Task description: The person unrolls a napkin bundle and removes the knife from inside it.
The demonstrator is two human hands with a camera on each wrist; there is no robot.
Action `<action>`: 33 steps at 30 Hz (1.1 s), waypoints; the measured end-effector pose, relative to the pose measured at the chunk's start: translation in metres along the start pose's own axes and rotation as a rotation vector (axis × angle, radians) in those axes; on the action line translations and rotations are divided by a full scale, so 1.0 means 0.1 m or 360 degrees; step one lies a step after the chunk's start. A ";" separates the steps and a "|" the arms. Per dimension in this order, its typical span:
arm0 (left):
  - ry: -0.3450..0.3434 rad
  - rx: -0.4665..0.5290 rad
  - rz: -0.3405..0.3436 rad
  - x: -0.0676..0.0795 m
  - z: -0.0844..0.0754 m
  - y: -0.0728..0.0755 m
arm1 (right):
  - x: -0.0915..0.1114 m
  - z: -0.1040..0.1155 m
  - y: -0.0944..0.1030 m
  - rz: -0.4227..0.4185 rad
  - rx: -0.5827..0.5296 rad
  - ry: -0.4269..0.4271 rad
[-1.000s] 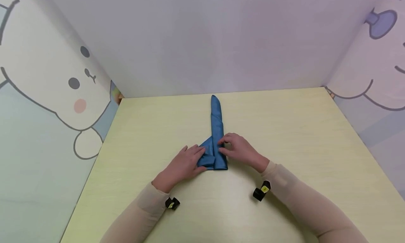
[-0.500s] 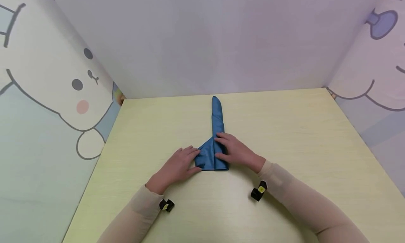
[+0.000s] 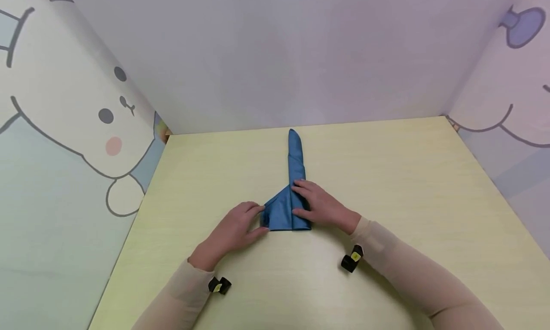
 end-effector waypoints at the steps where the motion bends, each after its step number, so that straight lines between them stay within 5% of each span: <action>1: -0.0005 0.0006 -0.0019 0.01 -0.01 0.02 | 0.00 0.00 0.00 0.0003 0.0003 -0.0005; 7: -0.0006 0.0031 -0.0150 0.03 -0.09 0.12 | 0.00 0.00 0.01 0.0022 0.0021 -0.0015; 19: 0.0413 -0.0157 -0.0152 0.08 0.06 0.13 | -0.01 -0.02 0.00 0.0031 0.0006 -0.0013; 28: 0.0411 -0.0192 -0.0078 0.11 0.14 0.01 | 0.00 0.00 0.02 0.0030 -0.0003 -0.0011; 33: 0.0293 -0.0135 -0.0092 0.12 0.15 -0.02 | 0.00 0.00 0.01 0.0017 0.0019 -0.0009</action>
Point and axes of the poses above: each hand's wrist, its own x-axis away from the middle knuckle, its own y-axis out of the back of the hand, z = x × y, the point moved 6 cm from there along -x, towards the middle knuckle, and after that the axes turned 12 degrees about -x, right-handed, at the moved point
